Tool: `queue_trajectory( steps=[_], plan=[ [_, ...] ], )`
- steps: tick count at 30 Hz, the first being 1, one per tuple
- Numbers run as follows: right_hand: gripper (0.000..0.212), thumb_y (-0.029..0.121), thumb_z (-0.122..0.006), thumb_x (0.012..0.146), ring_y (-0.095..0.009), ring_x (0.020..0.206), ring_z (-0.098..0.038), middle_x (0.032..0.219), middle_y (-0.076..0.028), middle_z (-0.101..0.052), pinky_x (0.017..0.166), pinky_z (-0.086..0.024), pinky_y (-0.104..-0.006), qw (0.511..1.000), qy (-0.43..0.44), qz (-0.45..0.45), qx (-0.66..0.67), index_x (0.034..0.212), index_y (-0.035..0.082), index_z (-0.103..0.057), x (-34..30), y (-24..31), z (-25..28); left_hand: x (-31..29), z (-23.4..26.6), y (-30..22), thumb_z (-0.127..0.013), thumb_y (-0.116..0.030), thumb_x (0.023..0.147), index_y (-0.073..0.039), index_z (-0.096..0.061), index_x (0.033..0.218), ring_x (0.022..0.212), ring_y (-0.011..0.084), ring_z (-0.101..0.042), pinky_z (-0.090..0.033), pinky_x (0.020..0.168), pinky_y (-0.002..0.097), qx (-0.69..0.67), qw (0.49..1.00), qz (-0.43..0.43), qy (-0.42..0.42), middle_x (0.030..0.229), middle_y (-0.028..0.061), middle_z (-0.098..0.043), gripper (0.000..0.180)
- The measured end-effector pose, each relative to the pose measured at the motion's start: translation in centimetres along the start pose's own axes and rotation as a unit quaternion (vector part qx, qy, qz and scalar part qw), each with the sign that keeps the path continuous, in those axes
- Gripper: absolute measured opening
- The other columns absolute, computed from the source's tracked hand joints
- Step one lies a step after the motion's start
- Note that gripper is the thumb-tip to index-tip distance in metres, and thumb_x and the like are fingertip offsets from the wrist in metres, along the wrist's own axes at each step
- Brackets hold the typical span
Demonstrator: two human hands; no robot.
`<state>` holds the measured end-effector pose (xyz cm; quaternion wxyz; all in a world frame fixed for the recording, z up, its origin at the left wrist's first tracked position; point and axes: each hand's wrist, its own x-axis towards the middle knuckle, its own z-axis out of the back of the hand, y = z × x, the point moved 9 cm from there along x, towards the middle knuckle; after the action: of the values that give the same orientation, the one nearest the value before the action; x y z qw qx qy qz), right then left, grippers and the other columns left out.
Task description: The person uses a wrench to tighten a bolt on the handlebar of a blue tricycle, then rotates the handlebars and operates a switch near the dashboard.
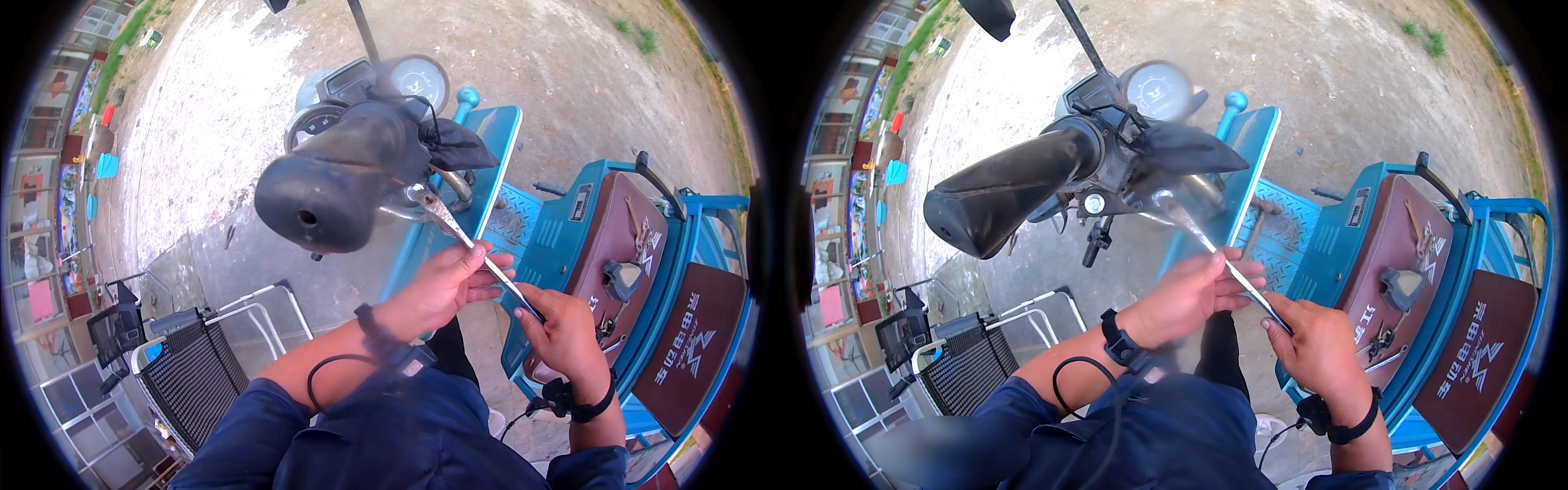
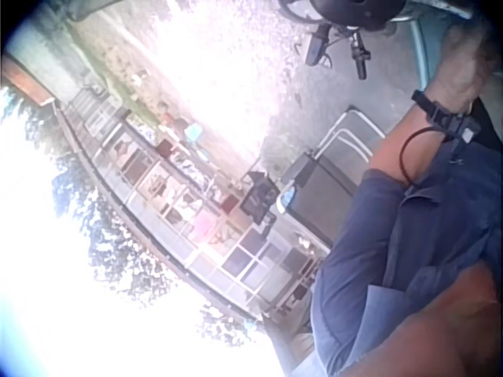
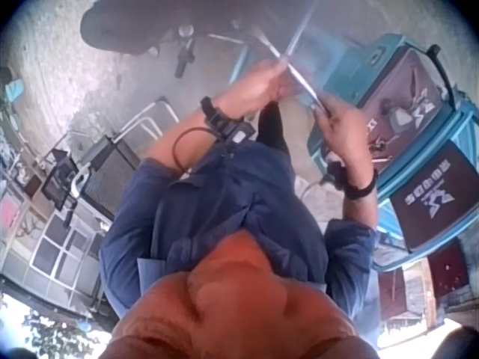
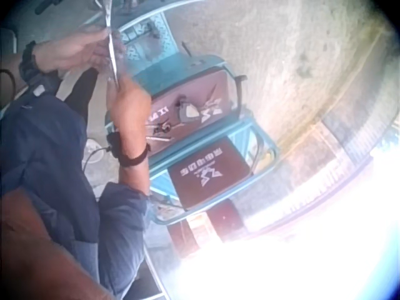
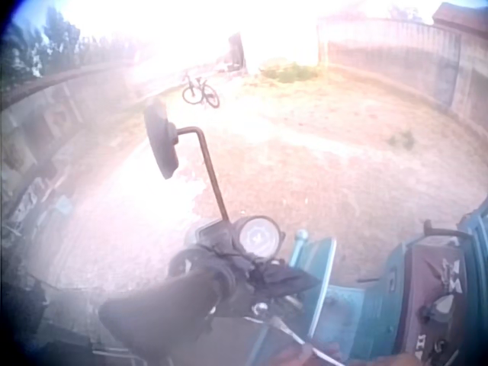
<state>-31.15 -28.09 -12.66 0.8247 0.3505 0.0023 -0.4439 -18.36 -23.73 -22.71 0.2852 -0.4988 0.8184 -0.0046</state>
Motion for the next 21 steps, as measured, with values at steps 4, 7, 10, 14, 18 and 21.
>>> queue_trajectory(
  steps=[4, 7, 10, 14, 18, 21],
  plan=[
    [0.040, 0.018, -0.074, 0.084, -0.033, 0.066, -0.062, 0.075, -0.008, -0.059, 0.061, -0.049, -0.0437, 0.996, -0.045, 0.031, -0.077, 0.124, 0.017, -0.070, 0.2, -0.8, 0.4, 0.7, 1.6, -1.2, -0.051, -0.034, 0.108, -0.009, -0.053, 0.131, 0.124, 0.0257, -0.060, -0.049, 0.105, 0.0434, -0.002, 0.999, -0.007, -0.040, 0.140, 0.0149, -0.059, 0.034],
    [0.051, 0.017, -0.078, 0.078, -0.031, 0.068, -0.059, 0.077, -0.007, -0.054, 0.062, -0.048, -0.0427, 0.979, -0.090, 0.081, -0.164, 0.128, 0.020, -0.068, 1.2, -0.7, 1.4, 1.3, 1.5, -2.2, -0.051, -0.032, 0.108, -0.009, -0.053, 0.133, 0.123, 0.0248, -0.060, -0.050, 0.103, 0.0415, 0.010, 0.999, -0.019, -0.046, 0.140, 0.0141, -0.059, 0.034],
    [0.060, 0.013, -0.081, 0.074, -0.029, 0.071, -0.058, 0.079, -0.008, -0.052, 0.062, -0.047, -0.0425, 0.977, -0.100, 0.102, -0.160, 0.131, 0.024, -0.067, 2.1, -2.2, 1.6, 1.8, 1.4, -2.3, -0.051, -0.030, 0.108, -0.008, -0.053, 0.133, 0.122, 0.0234, -0.061, -0.051, 0.101, 0.0395, 0.010, 0.998, -0.024, -0.057, 0.139, 0.0130, -0.060, 0.033],
    [0.060, 0.014, -0.081, 0.075, -0.030, 0.071, -0.058, 0.079, -0.008, -0.052, 0.062, -0.047, -0.0423, 0.981, -0.091, 0.108, -0.136, 0.132, 0.026, -0.066, 2.9, -3.6, 1.3, 2.2, 2.1, -1.9, -0.052, -0.027, 0.108, -0.008, -0.053, 0.133, 0.119, 0.0223, -0.062, -0.052, 0.099, 0.0377, 0.003, 0.996, -0.033, -0.089, 0.139, 0.0123, -0.060, 0.032],
    [0.060, 0.014, -0.081, 0.076, -0.029, 0.070, -0.059, 0.079, -0.007, -0.053, 0.061, -0.047, -0.0420, 0.983, -0.081, 0.102, -0.130, 0.132, 0.028, -0.066, 3.2, -4.1, 0.1, 2.2, 3.4, -1.3, -0.052, -0.027, 0.108, -0.008, -0.053, 0.133, 0.118, 0.0215, -0.062, -0.053, 0.097, 0.0366, -0.005, 0.994, -0.032, -0.107, 0.139, 0.0123, -0.060, 0.032],
    [0.060, 0.014, -0.081, 0.076, -0.029, 0.070, -0.059, 0.080, -0.007, -0.053, 0.061, -0.047, -0.0415, 0.984, -0.088, 0.096, -0.125, 0.132, 0.027, -0.066, 2.8, -4.3, -0.5, 2.2, 3.7, -1.3, -0.052, -0.026, 0.108, -0.008, -0.052, 0.134, 0.114, 0.0212, -0.064, -0.054, 0.094, 0.0364, 0.014, 0.993, -0.029, -0.118, 0.138, 0.0122, -0.062, 0.032]
  ],
)
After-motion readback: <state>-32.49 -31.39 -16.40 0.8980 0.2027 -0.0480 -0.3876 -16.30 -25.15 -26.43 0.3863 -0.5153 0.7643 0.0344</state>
